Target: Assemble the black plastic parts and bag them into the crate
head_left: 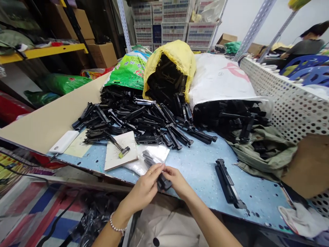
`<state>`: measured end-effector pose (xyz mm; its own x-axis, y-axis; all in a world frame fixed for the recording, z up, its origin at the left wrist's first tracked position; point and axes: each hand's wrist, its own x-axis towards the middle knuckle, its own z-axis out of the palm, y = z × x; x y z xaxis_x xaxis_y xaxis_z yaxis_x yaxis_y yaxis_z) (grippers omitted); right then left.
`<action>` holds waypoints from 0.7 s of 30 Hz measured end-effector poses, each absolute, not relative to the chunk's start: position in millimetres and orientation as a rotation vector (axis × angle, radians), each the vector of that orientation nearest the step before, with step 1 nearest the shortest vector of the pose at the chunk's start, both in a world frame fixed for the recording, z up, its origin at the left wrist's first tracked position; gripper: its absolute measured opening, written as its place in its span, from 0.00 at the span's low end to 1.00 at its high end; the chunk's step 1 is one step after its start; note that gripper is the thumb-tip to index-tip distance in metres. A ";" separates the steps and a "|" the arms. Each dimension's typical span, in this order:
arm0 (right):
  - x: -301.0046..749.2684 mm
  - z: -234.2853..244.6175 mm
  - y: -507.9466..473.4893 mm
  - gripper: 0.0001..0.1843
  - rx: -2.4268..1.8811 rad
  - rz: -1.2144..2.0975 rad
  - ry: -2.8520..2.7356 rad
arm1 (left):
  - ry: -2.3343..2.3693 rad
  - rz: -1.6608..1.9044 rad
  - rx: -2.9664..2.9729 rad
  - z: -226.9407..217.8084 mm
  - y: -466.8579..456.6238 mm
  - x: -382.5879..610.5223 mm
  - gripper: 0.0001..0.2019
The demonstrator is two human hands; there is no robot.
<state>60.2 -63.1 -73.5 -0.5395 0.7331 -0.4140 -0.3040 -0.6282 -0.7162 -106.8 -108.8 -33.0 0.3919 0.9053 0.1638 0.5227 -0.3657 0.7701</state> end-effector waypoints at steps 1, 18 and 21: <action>61.0 -70.0 -65.9 0.13 -0.957 2.176 -0.785 | 1.215 0.809 1.974 -32.5 -112.1 -108.2 0.36; 66.9 -53.8 -97.5 0.12 -1.081 1.469 -1.437 | 1.256 0.796 2.168 -12.9 -139.3 -89.8 0.25; 97.3 -30.0 -103.3 0.17 -0.957 1.577 -1.743 | 1.383 0.642 2.084 -1.9 -162.2 -131.2 0.20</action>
<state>97.3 -103.3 -30.0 -0.5640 0.8249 -0.0375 0.1193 0.0365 -0.9922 -131.2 -162.2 -1.9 0.3559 0.9305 0.0863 0.6667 -0.3175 0.6743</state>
